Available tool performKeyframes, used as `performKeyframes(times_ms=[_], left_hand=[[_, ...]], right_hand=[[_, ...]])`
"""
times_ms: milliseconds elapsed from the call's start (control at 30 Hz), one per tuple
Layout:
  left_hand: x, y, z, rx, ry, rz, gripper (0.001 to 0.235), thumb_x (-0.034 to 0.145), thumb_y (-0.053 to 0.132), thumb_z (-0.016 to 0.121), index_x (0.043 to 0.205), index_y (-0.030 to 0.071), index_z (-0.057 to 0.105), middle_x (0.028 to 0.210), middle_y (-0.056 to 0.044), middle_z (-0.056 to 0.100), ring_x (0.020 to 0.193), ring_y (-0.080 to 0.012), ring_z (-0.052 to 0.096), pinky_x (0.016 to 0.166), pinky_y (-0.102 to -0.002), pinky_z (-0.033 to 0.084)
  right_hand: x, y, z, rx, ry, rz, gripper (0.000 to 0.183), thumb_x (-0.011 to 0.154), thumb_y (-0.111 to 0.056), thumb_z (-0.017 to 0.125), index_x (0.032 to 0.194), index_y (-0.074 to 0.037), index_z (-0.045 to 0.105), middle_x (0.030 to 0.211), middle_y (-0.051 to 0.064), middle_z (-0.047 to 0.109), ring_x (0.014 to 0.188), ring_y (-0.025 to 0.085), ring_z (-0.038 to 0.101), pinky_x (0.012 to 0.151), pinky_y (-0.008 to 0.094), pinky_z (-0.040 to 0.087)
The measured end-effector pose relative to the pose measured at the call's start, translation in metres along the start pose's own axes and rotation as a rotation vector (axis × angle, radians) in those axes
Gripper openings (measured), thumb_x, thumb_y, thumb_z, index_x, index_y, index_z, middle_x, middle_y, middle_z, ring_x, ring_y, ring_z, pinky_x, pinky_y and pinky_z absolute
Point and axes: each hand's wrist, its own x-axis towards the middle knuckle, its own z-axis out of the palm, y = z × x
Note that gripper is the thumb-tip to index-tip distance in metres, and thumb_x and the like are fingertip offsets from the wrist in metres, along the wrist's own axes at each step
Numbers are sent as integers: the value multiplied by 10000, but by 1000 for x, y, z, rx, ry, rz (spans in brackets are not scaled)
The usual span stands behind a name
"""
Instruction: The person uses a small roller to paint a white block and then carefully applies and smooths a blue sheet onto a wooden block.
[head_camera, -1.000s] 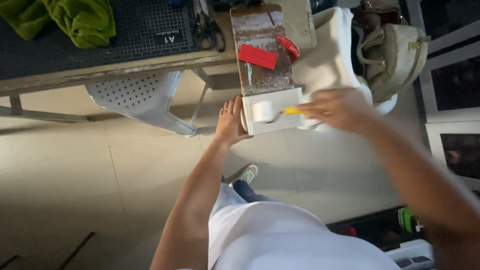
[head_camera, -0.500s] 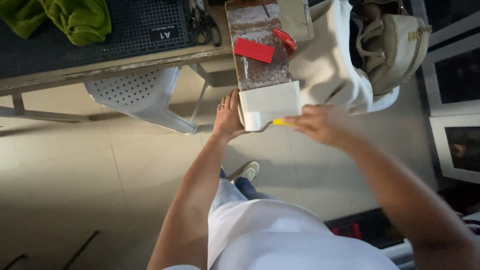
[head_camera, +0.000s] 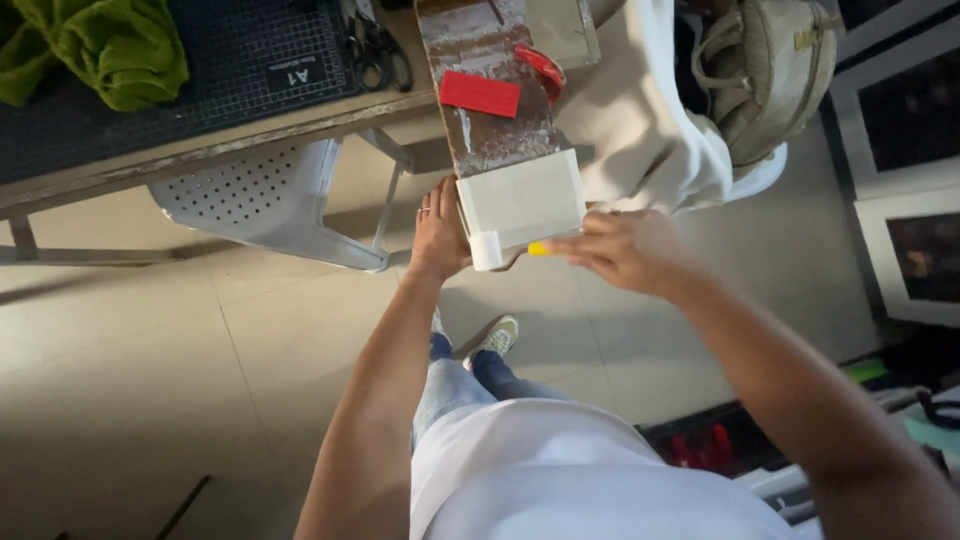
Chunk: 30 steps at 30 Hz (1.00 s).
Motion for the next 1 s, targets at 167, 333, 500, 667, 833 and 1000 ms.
performKeyframes(times_ms=[167,333,500,667,833,1000], left_hand=[[-2,4,-4,-45,11,-10,1526,400,421,1021,1617,79,166,1609,-143,298,1476,-375,366,1264,-489,304],[1,-3,2,-103,88,85,1427,501,406,1029,1596,63,180,1547,-178,385,1389,-416,379,1121,-561,357],[1,-4,1,-99,61,75,1436,524,447,1024,1601,46,163,1550,-183,373,1389,-413,373,1124,-551,360],[-2,0,-5,-118,67,101,1443,522,420,1032,1605,60,149,1574,-166,338,1385,-434,364,1127,-555,341],[9,-35,36,-95,64,120,1586,471,626,1016,1625,33,104,1648,-266,246,1493,-512,248,1221,-569,227],[-2,-27,33,-183,89,118,1637,399,580,1045,1613,9,107,1659,-194,219,1525,-389,245,1222,-577,229]], right_hand=[[-73,64,-30,144,13,162,276,948,-230,728,1199,-317,800,774,45,677,610,273,619,576,365,480],[-130,97,-30,127,-78,337,464,994,-225,637,1458,-215,626,1151,57,738,844,175,578,831,314,475],[-99,-39,-27,-186,-70,737,441,1000,-413,586,1438,-382,633,1140,39,737,901,240,715,686,392,528],[-69,-18,43,-229,179,644,369,1012,-350,660,1375,-293,696,934,57,733,685,229,678,574,374,509],[16,43,51,291,451,427,379,1089,-259,581,1350,7,649,1317,202,678,1207,305,640,1060,385,470],[90,22,0,154,427,440,373,1092,-321,592,1364,-85,688,1158,182,733,999,307,691,832,401,508]])
